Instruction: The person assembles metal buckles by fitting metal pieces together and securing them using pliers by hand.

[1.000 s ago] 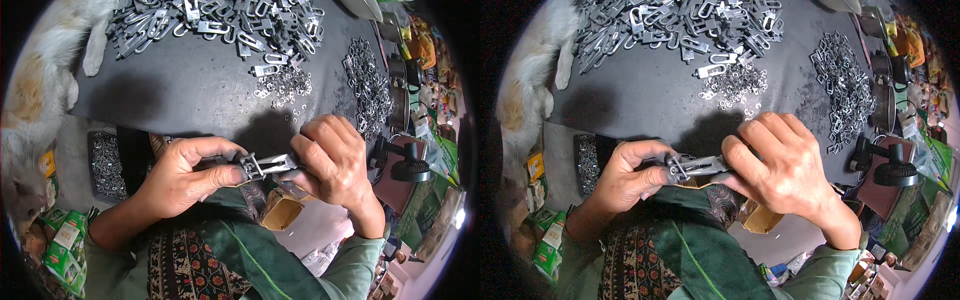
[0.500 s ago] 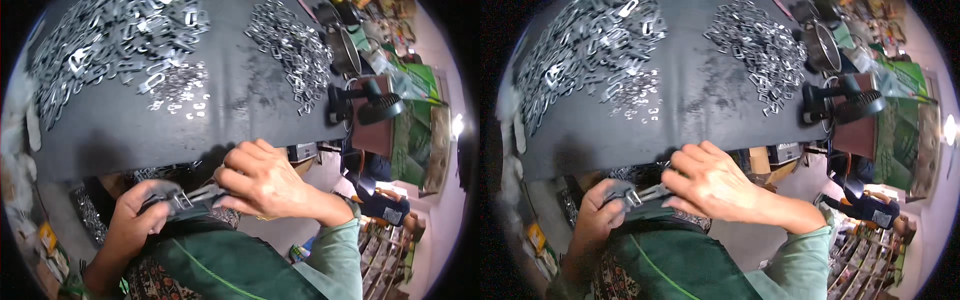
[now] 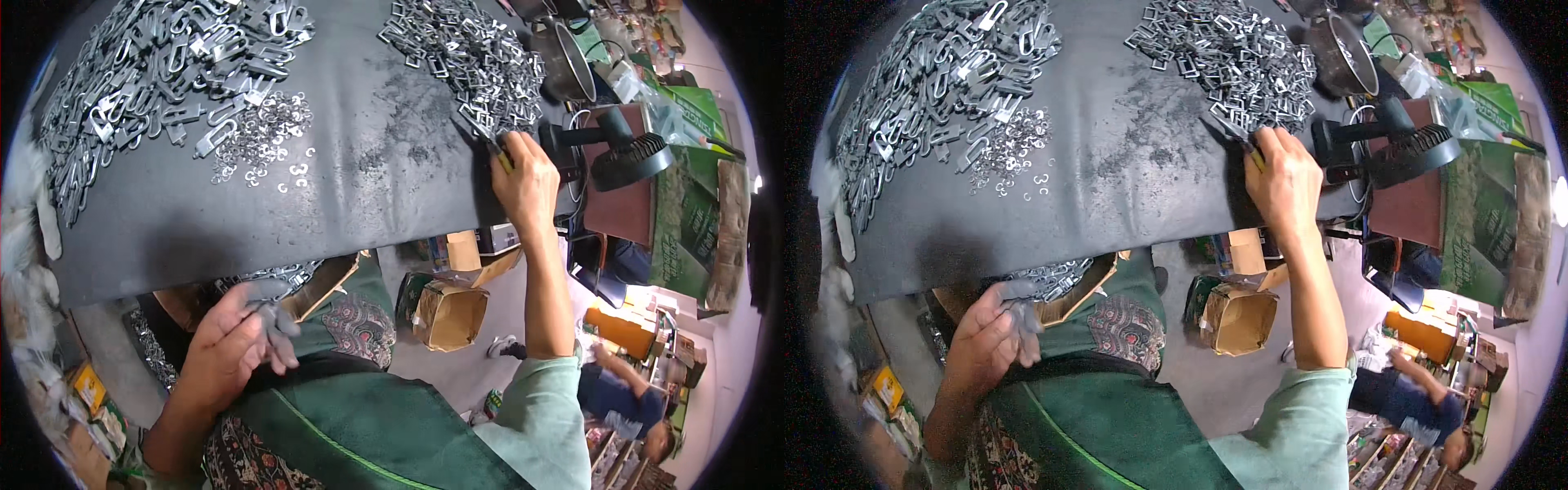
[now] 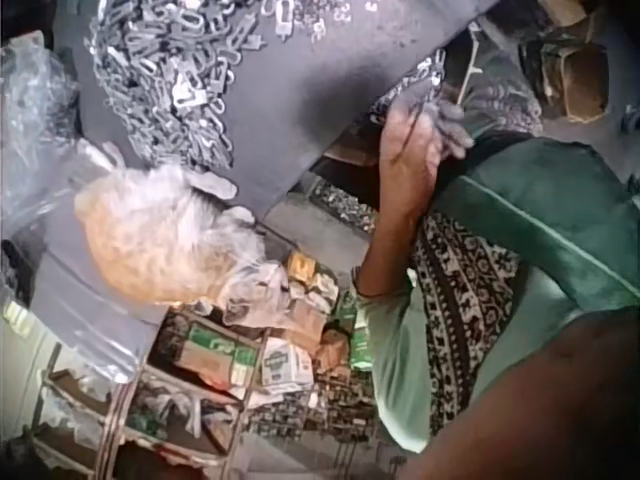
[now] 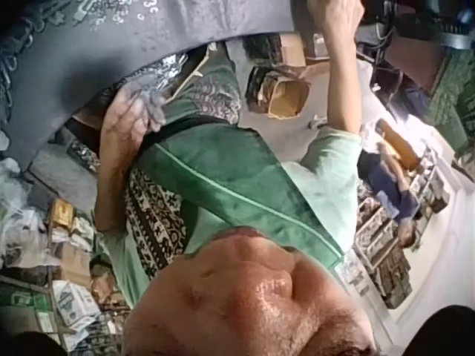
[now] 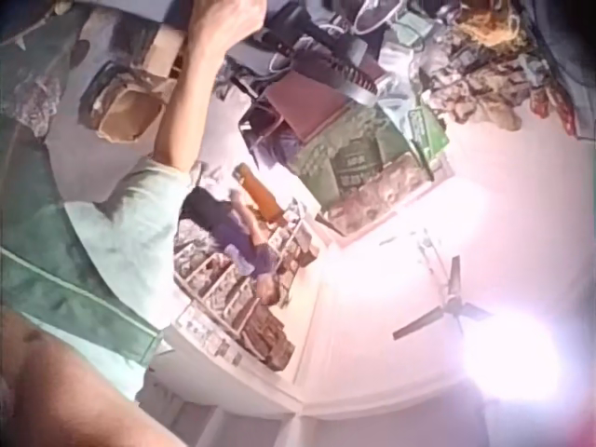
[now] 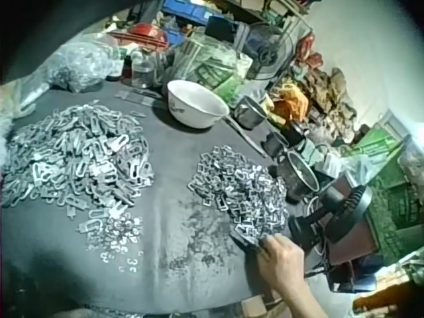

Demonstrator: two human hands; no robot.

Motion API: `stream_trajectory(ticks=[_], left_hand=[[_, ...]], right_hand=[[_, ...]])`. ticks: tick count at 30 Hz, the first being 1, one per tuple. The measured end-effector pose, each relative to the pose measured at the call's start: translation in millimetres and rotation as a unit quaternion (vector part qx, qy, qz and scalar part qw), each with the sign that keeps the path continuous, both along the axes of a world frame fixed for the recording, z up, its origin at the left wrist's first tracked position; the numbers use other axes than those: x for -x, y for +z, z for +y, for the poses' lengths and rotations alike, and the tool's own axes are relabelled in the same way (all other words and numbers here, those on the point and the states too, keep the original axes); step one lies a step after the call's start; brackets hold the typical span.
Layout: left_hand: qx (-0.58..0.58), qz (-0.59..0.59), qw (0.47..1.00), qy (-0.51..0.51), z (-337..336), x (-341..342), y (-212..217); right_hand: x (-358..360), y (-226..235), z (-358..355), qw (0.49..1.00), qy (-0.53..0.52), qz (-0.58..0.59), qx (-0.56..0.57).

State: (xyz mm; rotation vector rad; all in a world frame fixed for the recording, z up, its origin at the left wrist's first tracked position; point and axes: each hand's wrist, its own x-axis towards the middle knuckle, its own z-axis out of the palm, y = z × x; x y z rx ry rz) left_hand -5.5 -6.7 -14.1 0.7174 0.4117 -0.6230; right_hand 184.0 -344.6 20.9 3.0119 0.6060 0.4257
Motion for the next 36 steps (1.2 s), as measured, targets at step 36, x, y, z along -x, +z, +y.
stream_trajectory(ticks=[36], left_hand=[[-0.524,-0.431,0.731,0.077,-7,-6,10]], right_hand=[[104,17,164,0.732,0.067,0.538,-0.412]])
